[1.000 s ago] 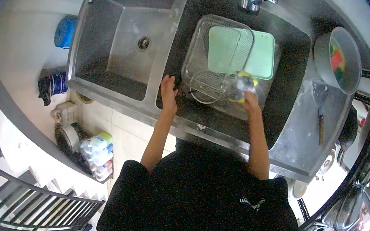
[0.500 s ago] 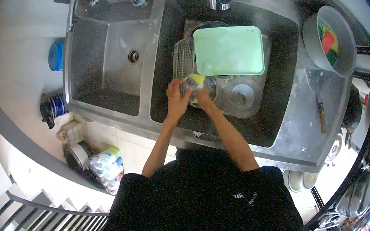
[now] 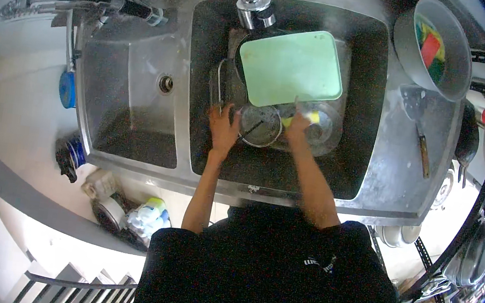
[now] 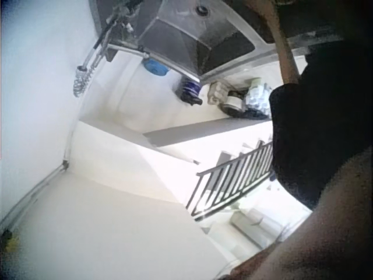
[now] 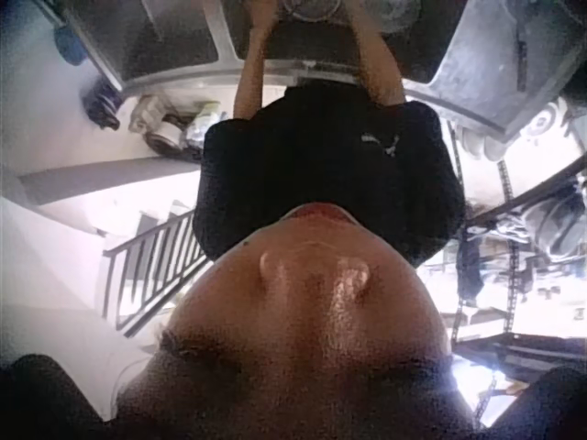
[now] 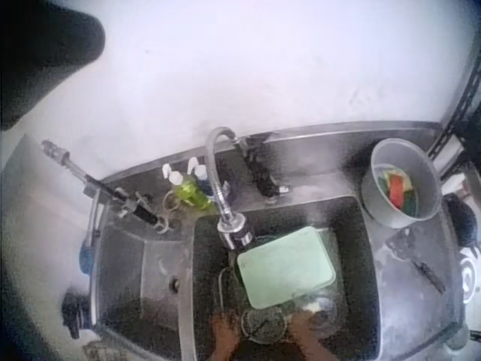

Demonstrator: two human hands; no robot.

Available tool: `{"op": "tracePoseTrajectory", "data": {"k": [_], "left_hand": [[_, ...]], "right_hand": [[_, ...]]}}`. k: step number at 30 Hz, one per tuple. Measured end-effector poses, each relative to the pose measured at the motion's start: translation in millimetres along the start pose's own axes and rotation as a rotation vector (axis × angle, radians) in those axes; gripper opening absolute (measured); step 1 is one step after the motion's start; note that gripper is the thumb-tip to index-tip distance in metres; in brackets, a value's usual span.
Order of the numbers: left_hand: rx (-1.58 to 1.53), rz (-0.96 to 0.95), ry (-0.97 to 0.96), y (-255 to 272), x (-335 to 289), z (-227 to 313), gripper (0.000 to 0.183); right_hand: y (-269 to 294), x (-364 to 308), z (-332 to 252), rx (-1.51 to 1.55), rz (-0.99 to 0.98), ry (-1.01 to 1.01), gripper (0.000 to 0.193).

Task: The person washes kitchen items including a tray, a metal mesh basket, bowls, and a spoon with a sponge in a double-basin stainless steel sink, rinsing them under running water and placing them on a rack.

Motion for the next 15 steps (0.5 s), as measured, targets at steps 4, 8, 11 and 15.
{"op": "tracePoseTrajectory", "data": {"k": [4,8,11,15], "left_hand": [[-0.132,-0.063,-0.147,-7,10,38,0.033],[-0.335,-0.25,0.024,-59,17,32,0.04],[-0.346,-0.335,0.211,-103,21,5,0.05],[-0.712,-0.284,0.398,-123,21,-16,0.06]], "right_hand": [[2,41,-15,-0.198,0.086,0.058,0.046],[8,56,-25,-0.41,0.162,0.16,0.039],[8,52,-39,-0.507,0.162,0.197,0.033],[9,43,-53,-0.542,0.097,0.127,0.027]]}}
Point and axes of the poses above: each hand's wrist, its own x-axis towards the middle knuckle, its own y-axis out of the back of the hand, z = x × y, the point moved 5 cm from there along x, towards the middle knuckle, and after that the axes turned 12 degrees about x, right-handed, at the moved point
